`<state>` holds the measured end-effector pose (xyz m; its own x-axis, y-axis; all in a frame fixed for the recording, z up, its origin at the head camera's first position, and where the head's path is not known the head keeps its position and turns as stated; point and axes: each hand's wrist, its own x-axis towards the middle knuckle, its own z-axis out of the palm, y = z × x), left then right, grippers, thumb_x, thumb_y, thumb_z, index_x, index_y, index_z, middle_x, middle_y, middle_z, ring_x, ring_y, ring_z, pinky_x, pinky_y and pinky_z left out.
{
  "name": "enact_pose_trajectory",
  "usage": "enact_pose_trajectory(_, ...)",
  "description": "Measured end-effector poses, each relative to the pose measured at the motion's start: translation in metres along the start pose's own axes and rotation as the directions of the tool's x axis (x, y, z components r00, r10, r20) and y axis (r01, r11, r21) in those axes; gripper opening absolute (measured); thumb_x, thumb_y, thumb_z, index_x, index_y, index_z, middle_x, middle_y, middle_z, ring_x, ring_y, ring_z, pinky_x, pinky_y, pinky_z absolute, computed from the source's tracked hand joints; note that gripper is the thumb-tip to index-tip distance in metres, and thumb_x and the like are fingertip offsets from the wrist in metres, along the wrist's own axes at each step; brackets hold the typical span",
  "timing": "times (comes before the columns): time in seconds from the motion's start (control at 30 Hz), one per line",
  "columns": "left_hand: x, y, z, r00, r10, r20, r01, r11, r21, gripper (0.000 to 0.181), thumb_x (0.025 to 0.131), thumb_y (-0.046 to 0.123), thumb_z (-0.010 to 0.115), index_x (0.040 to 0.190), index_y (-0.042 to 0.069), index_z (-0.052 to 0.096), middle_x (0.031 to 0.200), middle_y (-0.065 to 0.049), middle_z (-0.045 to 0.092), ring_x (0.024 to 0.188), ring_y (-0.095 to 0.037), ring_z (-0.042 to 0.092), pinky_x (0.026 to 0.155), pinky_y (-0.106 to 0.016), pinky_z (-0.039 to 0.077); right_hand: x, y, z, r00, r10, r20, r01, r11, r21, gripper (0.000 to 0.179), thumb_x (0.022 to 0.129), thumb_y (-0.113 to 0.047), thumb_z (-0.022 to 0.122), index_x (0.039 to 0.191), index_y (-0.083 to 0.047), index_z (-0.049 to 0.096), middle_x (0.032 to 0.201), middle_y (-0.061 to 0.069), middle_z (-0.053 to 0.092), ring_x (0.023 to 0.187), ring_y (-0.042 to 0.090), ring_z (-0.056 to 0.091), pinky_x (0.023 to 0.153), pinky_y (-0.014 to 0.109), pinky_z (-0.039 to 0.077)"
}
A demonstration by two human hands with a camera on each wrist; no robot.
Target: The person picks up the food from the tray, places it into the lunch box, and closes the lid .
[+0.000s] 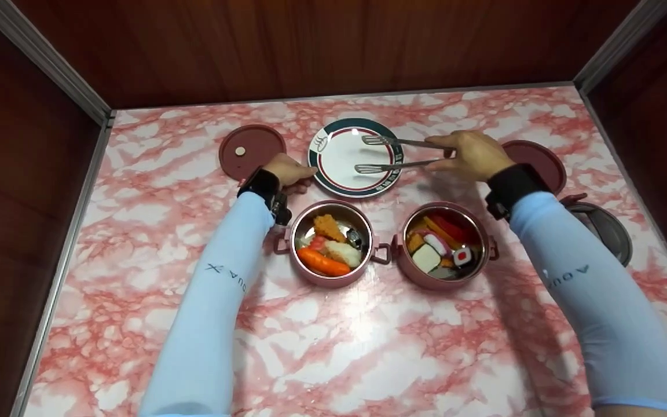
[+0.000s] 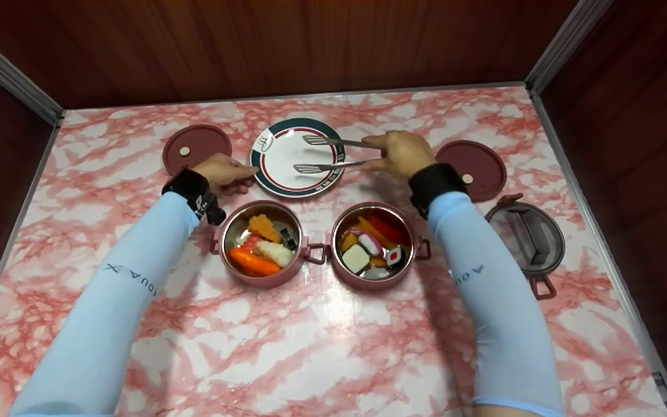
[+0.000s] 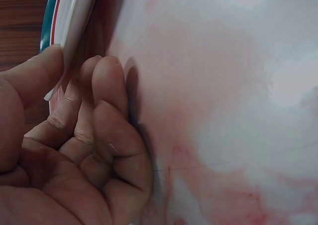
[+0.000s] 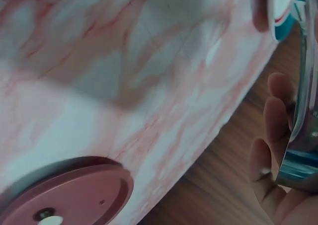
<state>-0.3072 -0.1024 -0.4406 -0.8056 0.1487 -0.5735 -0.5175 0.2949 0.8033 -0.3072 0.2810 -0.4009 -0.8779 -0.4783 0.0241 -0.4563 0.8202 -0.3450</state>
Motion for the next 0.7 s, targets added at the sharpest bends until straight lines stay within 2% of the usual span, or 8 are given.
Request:
enact_pose_trajectory(0.1, 0.001, 0.000, -0.001, 1.000, -0.006, -0.001, 0.006, 1.000, 0.010, 0.026, 0.094, 0.021, 0.070, 0.090, -0.004, 0.068, 0.069, -0.006, 0.065, 0.051, -0.010, 0.060, 0.055, -0.020, 0.054, 0.013, -0.002, 0.004, 1.000, 0.005, 0.023, -0.004, 1.000, -0.011, 0.060, 0.083, -0.035, 0.081, 0.137, -0.015, 0.062, 0.119, 0.014, 0.069, 0.103, 0.034, 0.063, 0.083, 0.052, 0.050)
enact_pose_trajectory(0.2, 0.002, 0.001, -0.001, 1.000, -0.013, 0.000, 0.013, 1.000, 0.013, 0.026, 0.094, 0.022, 0.070, 0.092, -0.004, 0.068, 0.070, -0.006, 0.065, 0.052, -0.010, 0.061, 0.056, -0.020, 0.054, 0.024, -0.006, 0.007, 0.995, 0.059, 0.084, -0.059, 0.998, -0.001, 0.062, 0.085, -0.036, 0.079, 0.140, -0.017, 0.059, 0.121, 0.013, 0.067, 0.108, 0.033, 0.059, 0.088, 0.051, 0.047)
enact_pose_trajectory(0.3, 0.002, 0.003, 0.000, 1.000, -0.005, 0.007, 0.005, 1.000, 0.023, 0.027, 0.094, 0.022, 0.070, 0.093, -0.004, 0.068, 0.071, -0.006, 0.065, 0.052, -0.010, 0.061, 0.055, -0.020, 0.053, 0.034, -0.014, 0.009, 0.984, 0.101, 0.145, -0.101, 0.995, -0.012, 0.065, 0.086, -0.037, 0.078, 0.144, -0.020, 0.054, 0.111, 0.014, 0.067, 0.103, 0.031, 0.057, 0.088, 0.049, 0.046)
enact_pose_trajectory(0.33, 0.002, 0.003, 0.000, 1.000, -0.002, 0.006, 0.002, 1.000, 0.022, 0.027, 0.094, 0.022, 0.070, 0.093, -0.005, 0.068, 0.071, -0.007, 0.065, 0.052, -0.010, 0.060, 0.056, -0.020, 0.054, 0.036, -0.017, 0.010, 0.981, 0.105, 0.165, -0.103, 0.994, -0.023, 0.066, 0.086, -0.036, 0.078, 0.145, -0.020, 0.053, 0.112, 0.014, 0.067, 0.104, 0.032, 0.057, 0.090, 0.050, 0.046)
enact_pose_trajectory(0.4, 0.002, 0.003, 0.000, 1.000, -0.006, 0.010, 0.006, 1.000, 0.015, 0.027, 0.094, 0.022, 0.070, 0.093, -0.005, 0.068, 0.072, -0.007, 0.065, 0.053, -0.010, 0.060, 0.055, -0.020, 0.053, 0.042, -0.023, 0.012, 0.976, 0.087, 0.202, -0.076, 0.995, -0.059, 0.067, 0.087, -0.036, 0.077, 0.146, -0.019, 0.051, 0.112, 0.015, 0.066, 0.103, 0.034, 0.058, 0.090, 0.051, 0.047)
enact_pose_trajectory(0.53, 0.001, 0.002, -0.001, 1.000, -0.017, 0.012, 0.017, 1.000, 0.022, 0.029, 0.094, 0.023, 0.070, 0.095, -0.005, 0.068, 0.074, -0.008, 0.065, 0.053, -0.010, 0.061, 0.055, -0.019, 0.053, 0.050, -0.032, 0.017, 0.967, 0.047, 0.251, -0.009, 0.989, -0.150, 0.060, 0.087, -0.033, 0.075, 0.141, -0.013, 0.056, 0.104, 0.016, 0.059, 0.089, 0.035, 0.057, 0.078, 0.049, 0.047)
enact_pose_trajectory(0.7, 0.001, 0.001, -0.002, 1.000, -0.015, 0.009, 0.015, 1.000, 0.020, 0.029, 0.094, 0.023, 0.070, 0.094, -0.005, 0.068, 0.072, -0.007, 0.065, 0.051, -0.010, 0.060, 0.054, -0.019, 0.053, 0.055, -0.038, 0.021, 0.965, 0.038, 0.259, 0.018, 0.978, -0.208, 0.053, 0.086, -0.033, 0.074, 0.132, -0.012, 0.061, 0.099, 0.015, 0.054, 0.084, 0.035, 0.055, 0.075, 0.050, 0.047)
